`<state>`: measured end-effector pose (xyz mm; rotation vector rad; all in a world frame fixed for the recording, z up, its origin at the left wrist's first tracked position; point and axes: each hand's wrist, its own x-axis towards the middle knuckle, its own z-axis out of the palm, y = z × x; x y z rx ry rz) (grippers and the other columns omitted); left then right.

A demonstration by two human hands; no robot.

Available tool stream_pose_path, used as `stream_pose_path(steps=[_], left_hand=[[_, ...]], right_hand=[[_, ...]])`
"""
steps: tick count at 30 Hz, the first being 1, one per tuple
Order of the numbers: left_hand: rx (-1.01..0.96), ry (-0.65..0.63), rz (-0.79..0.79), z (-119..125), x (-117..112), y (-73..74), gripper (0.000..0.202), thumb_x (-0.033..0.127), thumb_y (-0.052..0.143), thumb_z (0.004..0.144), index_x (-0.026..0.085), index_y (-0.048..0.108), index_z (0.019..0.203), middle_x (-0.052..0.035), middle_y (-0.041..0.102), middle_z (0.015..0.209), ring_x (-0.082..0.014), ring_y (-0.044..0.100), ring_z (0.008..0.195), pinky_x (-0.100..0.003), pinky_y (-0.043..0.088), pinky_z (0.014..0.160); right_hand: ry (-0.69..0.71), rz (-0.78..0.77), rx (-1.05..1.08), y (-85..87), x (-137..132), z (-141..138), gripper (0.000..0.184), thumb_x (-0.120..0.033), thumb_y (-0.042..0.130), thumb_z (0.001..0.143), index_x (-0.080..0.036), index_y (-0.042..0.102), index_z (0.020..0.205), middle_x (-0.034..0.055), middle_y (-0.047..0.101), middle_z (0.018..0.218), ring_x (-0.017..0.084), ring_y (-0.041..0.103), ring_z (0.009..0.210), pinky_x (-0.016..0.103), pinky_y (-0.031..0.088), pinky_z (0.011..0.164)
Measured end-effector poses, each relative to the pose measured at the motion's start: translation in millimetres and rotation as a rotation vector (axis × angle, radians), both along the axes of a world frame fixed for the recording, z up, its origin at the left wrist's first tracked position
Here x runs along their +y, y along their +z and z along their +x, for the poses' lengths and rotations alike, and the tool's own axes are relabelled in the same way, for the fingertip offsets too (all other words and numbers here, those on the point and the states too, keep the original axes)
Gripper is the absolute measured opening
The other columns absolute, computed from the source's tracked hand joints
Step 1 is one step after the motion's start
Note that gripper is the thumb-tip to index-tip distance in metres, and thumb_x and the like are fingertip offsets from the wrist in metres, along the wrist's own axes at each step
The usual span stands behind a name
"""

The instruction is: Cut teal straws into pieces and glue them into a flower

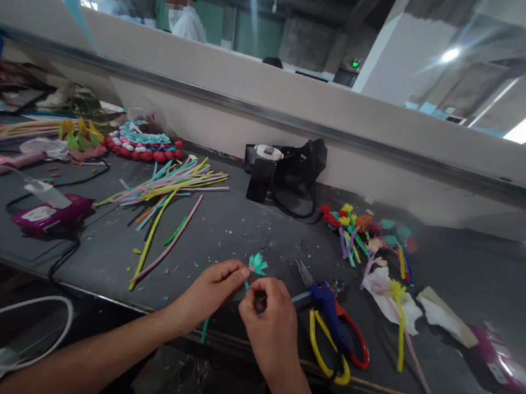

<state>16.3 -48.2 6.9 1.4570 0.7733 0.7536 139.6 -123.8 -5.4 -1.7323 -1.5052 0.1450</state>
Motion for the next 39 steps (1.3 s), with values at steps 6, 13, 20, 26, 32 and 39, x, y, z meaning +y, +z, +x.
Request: stream_pose_path(steps=[6, 13, 20, 26, 32, 39], left_hand=[[-0.033, 0.017, -0.113, 1, -3, -1.4, 0.033, 0.046, 0.053, 0.083, 0.019, 0.047, 0.066, 0.0055, 0.035, 0.057, -0.0099, 0.03, 0.054, -0.022, 0.023, 0.05], [-0.052, -0.005, -0.177, 1, -7, 2.3, 0.032, 0.045, 0.053, 0.084, 0.017, 0.05, 0.067, 0.0073, 0.034, 0.054, -0.008, 0.027, 0.05, -0.023, 0.021, 0.049], [-0.006, -0.027, -0.152, 0, -7, 2.5, 0.03, 0.044, 0.055, 0.083, 0.016, 0.059, 0.073, 0.0078, 0.033, 0.05, -0.0086, 0.027, 0.048, -0.023, 0.02, 0.048], [0.024, -0.045, -0.101, 0, -7, 1.8, 0.028, 0.041, 0.055, 0.083, 0.016, 0.061, 0.073, 0.0079, 0.033, 0.048, -0.0091, 0.028, 0.049, -0.023, 0.022, 0.049], [0.038, -0.061, -0.087, -1, -8, 6.0, 0.027, 0.04, 0.055, 0.082, 0.016, 0.064, 0.074, 0.0076, 0.035, 0.049, -0.0095, 0.031, 0.05, -0.022, 0.025, 0.05], [0.04, -0.063, -0.093, -1, -9, 6.5, 0.025, 0.038, 0.055, 0.081, 0.016, 0.064, 0.073, 0.0076, 0.036, 0.048, -0.0094, 0.031, 0.049, -0.022, 0.025, 0.05]], right_hand=[[0.021, 0.032, 0.003, 4.3, -6, -4, 0.012, -0.032, 0.057, 0.086, -0.021, 0.059, 0.09, 0.0011, 0.063, 0.085, 0.014, 0.06, 0.075, 0.025, 0.048, 0.068], [0.018, 0.197, -0.078, 5.4, -9, -3, 0.008, -0.023, 0.052, 0.091, -0.021, 0.06, 0.087, 0.0001, 0.062, 0.082, 0.013, 0.059, 0.075, 0.025, 0.046, 0.071], [-0.063, 0.343, -0.138, 18.1, -11, 4, 0.005, -0.019, 0.056, 0.089, -0.021, 0.06, 0.087, 0.0015, 0.061, 0.082, 0.016, 0.056, 0.081, 0.03, 0.045, 0.076], [-0.04, 0.364, -0.191, 17.2, -11, 5, 0.006, -0.017, 0.058, 0.088, -0.021, 0.059, 0.084, 0.0, 0.059, 0.078, 0.014, 0.053, 0.077, 0.029, 0.043, 0.073], [-0.059, 0.37, -0.216, 15.1, -10, 6, 0.006, -0.015, 0.059, 0.087, -0.019, 0.058, 0.083, 0.0, 0.058, 0.076, 0.013, 0.051, 0.075, 0.028, 0.042, 0.072], [-0.087, 0.345, -0.234, 13.6, -9, 7, 0.008, -0.017, 0.059, 0.087, -0.019, 0.056, 0.08, -0.0001, 0.056, 0.073, 0.014, 0.05, 0.073, 0.029, 0.041, 0.071]])
